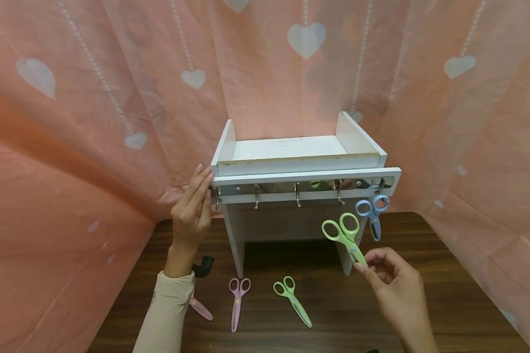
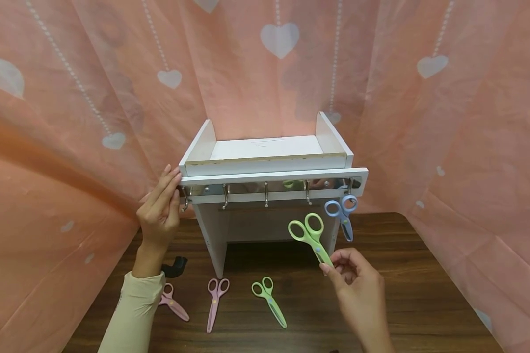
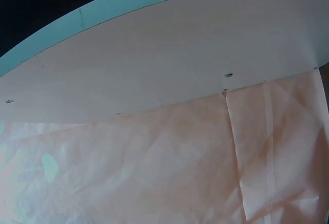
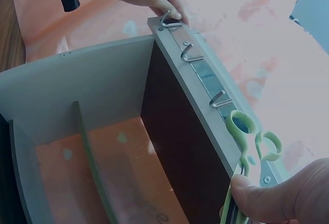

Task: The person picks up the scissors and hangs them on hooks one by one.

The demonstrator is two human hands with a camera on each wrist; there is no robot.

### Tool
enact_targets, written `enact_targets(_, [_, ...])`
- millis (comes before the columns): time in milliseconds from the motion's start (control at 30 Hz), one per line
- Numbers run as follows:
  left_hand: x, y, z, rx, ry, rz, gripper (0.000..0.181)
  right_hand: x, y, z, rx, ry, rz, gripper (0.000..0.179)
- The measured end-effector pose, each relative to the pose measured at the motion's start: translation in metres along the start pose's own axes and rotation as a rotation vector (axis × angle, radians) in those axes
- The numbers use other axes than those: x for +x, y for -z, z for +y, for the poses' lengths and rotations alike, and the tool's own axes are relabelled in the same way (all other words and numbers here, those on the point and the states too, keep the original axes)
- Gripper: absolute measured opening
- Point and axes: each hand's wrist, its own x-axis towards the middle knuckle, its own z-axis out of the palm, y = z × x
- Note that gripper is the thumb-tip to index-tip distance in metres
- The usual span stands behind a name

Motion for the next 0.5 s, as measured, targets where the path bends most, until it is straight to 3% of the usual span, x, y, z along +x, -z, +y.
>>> enact_targets(500, [0.000,0.000,0.000,-0.011,0.014,0.000,0.029,0.012,-0.001,-0.004,0.009,0.007,-0.013,0.016])
